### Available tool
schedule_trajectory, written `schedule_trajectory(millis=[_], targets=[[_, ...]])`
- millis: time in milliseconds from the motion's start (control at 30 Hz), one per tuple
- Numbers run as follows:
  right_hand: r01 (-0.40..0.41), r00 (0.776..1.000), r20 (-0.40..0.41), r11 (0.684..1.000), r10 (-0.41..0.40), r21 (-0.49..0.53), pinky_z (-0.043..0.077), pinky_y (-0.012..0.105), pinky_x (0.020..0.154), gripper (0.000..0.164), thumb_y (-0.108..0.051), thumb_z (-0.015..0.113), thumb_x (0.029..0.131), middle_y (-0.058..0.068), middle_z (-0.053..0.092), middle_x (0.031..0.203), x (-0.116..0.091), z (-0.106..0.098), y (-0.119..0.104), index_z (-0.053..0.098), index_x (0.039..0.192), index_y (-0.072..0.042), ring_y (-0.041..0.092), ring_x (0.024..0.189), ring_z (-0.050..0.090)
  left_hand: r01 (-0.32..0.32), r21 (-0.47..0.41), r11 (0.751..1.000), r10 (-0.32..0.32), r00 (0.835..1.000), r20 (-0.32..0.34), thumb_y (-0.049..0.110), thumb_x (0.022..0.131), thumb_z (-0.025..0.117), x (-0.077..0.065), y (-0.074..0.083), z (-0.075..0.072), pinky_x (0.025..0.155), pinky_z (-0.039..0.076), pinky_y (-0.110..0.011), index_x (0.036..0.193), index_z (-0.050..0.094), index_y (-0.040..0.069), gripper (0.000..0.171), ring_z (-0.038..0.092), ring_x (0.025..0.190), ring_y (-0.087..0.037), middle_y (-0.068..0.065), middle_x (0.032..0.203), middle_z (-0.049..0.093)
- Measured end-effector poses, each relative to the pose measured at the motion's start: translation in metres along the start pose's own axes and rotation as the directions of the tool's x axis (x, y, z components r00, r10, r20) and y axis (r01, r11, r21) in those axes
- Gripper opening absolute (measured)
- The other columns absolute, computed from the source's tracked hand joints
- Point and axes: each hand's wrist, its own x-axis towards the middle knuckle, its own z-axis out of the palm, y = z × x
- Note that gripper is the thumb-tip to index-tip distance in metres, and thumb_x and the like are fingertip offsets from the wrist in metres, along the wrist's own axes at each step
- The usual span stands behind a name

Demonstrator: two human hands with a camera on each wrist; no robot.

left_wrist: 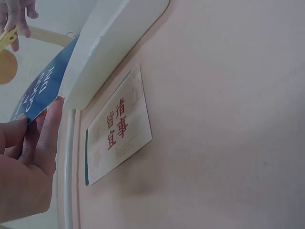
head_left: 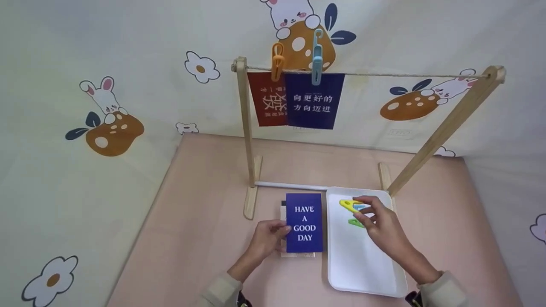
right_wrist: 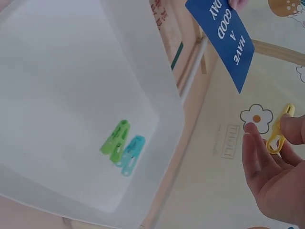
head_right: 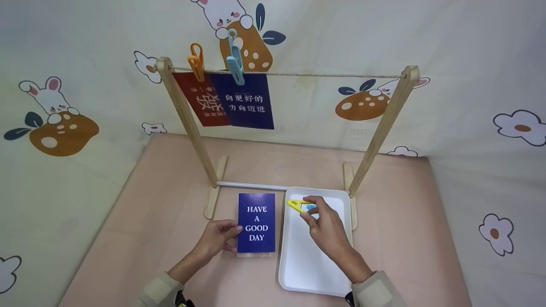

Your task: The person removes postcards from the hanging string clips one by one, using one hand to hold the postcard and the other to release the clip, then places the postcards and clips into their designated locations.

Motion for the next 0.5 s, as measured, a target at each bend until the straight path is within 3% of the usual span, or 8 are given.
schedule_trajectory(millis=[233,367,500], targets=[[0.027,1.000,0.010,0.999,-0.027,-0.046,0.051,0.018,0.059,0.043,-0.003,0.074,0.073,-0.002,0.060,0.113,-0.009,0.014,0.025,0.058,0.111,-0.014,0.016,0.088,0.064,0.013,-0.007,1.000,-0.013,1.000,0.006,0.018,0.086,0.062,-0.003,-0.019,0.005,0.052,0.057,-0.034,0.099,0.067,0.004,0.020,0.064,0.064,-0.014,-0.008,0.081,0.065],[-0.009,1.000,0.007,0.993,0.010,-0.114,0.051,0.019,0.063,0.042,-0.003,0.076,0.071,-0.001,0.051,0.107,-0.014,0.020,0.040,0.060,0.108,-0.017,0.019,0.094,0.060,0.037,-0.006,0.999,-0.037,0.999,-0.006,0.019,0.086,0.062,-0.005,-0.031,0.009,0.052,0.056,-0.032,0.098,0.068,0.004,0.020,0.065,0.060,-0.013,-0.006,0.081,0.065],[-0.064,0.998,0.007,0.979,0.066,-0.192,0.054,0.029,0.072,0.040,-0.006,0.076,0.071,-0.001,0.050,0.105,-0.019,0.026,0.054,0.062,0.107,-0.018,0.021,0.097,0.058,0.055,-0.003,0.998,-0.055,0.998,-0.043,0.016,0.086,0.063,-0.004,-0.039,0.008,0.050,0.056,-0.032,0.094,0.068,0.003,0.016,0.064,0.059,-0.012,-0.007,0.081,0.066]])
